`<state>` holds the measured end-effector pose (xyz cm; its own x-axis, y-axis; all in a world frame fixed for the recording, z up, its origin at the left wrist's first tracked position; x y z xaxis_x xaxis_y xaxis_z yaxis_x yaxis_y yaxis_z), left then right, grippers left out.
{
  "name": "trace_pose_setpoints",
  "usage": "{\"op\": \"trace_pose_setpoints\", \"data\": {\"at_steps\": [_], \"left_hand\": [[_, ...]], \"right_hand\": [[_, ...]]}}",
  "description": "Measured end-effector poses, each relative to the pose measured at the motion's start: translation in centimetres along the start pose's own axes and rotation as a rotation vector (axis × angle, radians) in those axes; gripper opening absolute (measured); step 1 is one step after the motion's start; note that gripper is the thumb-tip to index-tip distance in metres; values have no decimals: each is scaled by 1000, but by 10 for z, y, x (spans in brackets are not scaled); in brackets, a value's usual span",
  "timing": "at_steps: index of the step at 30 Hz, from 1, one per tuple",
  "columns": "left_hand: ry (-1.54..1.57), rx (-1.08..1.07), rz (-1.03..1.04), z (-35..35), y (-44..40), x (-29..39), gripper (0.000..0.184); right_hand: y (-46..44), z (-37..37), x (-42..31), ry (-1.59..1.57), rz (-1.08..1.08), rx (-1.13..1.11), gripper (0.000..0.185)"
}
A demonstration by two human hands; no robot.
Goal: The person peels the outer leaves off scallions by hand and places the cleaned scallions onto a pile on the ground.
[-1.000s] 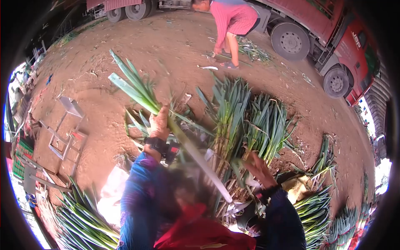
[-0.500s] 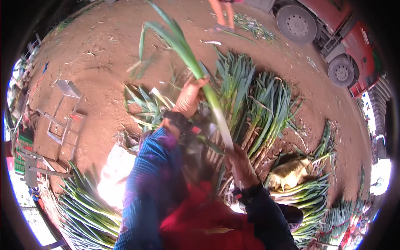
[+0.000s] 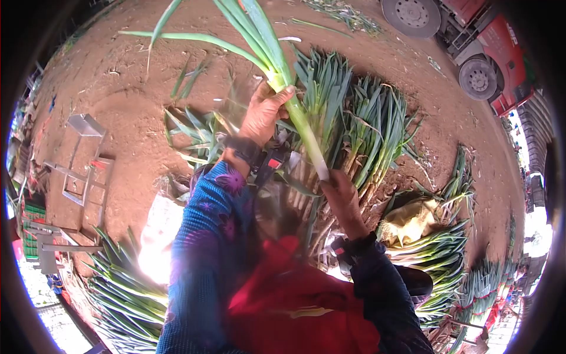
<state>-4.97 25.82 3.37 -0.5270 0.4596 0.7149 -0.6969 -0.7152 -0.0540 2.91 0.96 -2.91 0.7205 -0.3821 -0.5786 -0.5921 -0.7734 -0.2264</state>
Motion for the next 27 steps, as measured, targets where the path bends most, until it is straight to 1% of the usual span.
{"op": "trace_pose_setpoints", "data": {"at_steps": [1,4,7,10,13,16,17,20,21,24,27], "left_hand": [[-22,19,-1,-1,0,0,29],[-54,74,-10,1,6,1,27],[-70,87,-32,6,10,1,29],[-90,87,-63,6,11,0,31],[-89,52,-84,0,5,-6,33],[-85,46,-91,4,10,-9,34],[-85,52,-94,7,13,-8,34],[-169,61,-98,3,10,-10,35],[-158,41,-104,5,11,-10,39],[-168,64,-125,12,18,-10,37],[-215,100,-155,12,20,-14,34]], "right_hand": [[-1,-3,-4,110,-38,64,25],[-2,-11,-11,141,-94,95,23],[-3,-14,-10,170,-27,20,25],[-7,-5,10,-66,52,-157,27],[-7,-1,21,-305,119,-406,27],[-2,-7,11,-324,208,-511,25],[0,-4,13,-338,195,-505,24],[5,7,19,-258,122,-367,22],[8,8,18,-262,85,-308,19],[6,7,14,-165,108,-361,22],[5,-2,3,15,55,-394,18]]}}
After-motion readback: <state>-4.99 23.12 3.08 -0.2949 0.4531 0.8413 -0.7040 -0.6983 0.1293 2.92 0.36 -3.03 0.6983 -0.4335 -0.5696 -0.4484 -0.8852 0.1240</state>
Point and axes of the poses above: each hand's wrist, its own y-axis away from the middle knuckle, its own z-axis out of the palm, x = y × z, the point moved 3 cm from there along -y, towards the middle knuckle, and after that the axes turned 14 degrees about y, right-handed, at the moved point
